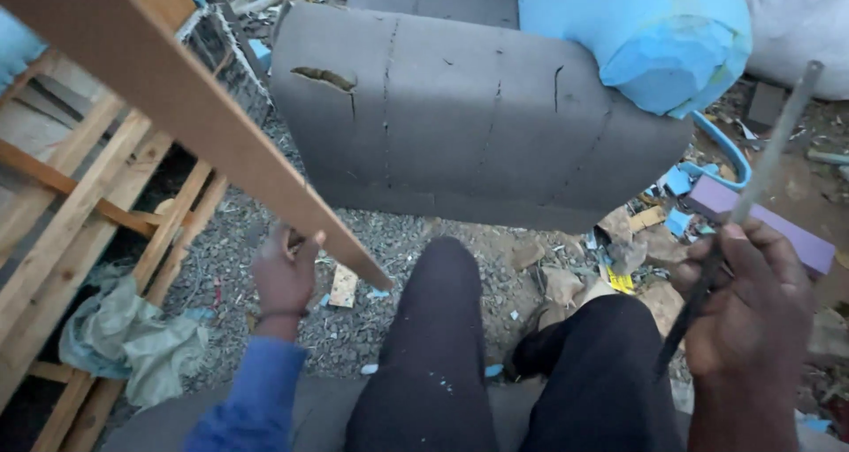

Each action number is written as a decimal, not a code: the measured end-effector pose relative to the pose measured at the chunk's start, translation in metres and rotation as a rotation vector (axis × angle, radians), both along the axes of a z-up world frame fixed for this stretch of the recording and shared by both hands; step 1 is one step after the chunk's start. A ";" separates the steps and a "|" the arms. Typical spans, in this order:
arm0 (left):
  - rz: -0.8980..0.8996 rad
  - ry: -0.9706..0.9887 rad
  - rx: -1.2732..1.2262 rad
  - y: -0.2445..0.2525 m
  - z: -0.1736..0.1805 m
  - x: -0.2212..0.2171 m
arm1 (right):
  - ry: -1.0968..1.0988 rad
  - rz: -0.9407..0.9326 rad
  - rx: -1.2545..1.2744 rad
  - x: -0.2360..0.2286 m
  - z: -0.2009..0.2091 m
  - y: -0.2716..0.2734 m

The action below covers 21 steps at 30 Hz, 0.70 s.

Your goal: Marking parallel lines on a large piece of upholstery foam using a wooden plank as a straightedge and a marking tool.

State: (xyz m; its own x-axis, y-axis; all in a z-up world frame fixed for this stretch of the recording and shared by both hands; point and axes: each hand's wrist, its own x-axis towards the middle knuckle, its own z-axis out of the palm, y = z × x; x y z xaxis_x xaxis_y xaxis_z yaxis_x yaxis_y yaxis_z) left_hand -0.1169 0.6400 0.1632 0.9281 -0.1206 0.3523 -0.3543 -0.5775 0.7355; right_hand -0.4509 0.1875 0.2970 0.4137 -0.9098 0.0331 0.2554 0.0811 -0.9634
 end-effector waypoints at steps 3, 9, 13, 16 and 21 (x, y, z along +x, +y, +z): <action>-0.040 -0.098 0.066 -0.038 0.040 0.029 | -0.019 0.002 0.010 0.014 0.014 0.008; -0.102 -0.343 0.135 -0.092 0.056 0.100 | 0.007 -0.011 0.086 0.043 -0.010 -0.008; -0.169 -0.302 0.084 -0.107 0.055 0.106 | 0.034 -0.034 0.148 0.036 -0.010 -0.016; -0.203 -0.320 0.128 -0.099 0.053 0.100 | 0.011 -0.089 0.143 0.023 -0.019 -0.028; -0.213 -0.098 0.072 -0.078 0.057 0.061 | 0.009 -0.107 0.181 0.000 -0.038 -0.036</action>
State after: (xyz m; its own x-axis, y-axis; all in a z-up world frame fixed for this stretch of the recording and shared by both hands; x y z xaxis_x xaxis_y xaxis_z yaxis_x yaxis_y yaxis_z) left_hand -0.0559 0.5625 0.2198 0.8409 -0.3375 0.4231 -0.5412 -0.5318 0.6514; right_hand -0.4512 0.1515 0.2590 0.3134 -0.9395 -0.1385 0.2629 0.2260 -0.9380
